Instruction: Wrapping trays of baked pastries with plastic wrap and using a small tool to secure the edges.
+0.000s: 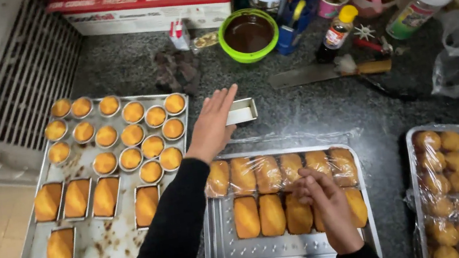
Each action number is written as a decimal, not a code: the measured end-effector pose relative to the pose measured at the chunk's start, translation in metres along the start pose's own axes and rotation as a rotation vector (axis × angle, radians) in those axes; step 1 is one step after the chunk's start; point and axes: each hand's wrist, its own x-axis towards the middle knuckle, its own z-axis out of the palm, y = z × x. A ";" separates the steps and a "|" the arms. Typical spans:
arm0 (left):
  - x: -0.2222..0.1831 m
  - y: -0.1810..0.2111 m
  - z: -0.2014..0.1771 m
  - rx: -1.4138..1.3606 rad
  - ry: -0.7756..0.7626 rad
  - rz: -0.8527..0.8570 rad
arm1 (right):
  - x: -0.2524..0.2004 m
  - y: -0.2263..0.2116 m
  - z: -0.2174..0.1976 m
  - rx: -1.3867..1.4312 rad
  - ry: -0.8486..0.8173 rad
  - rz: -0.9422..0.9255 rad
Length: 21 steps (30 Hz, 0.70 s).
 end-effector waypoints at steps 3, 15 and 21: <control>-0.065 0.021 -0.055 0.016 0.249 -0.040 | 0.006 0.022 -0.005 -0.122 0.004 -0.069; -0.424 -0.140 -0.112 0.631 0.356 -1.176 | -0.067 0.023 0.062 -0.254 -0.190 0.087; -0.418 -0.128 -0.139 0.230 0.136 -1.253 | -0.095 0.025 0.092 -0.334 -0.252 0.102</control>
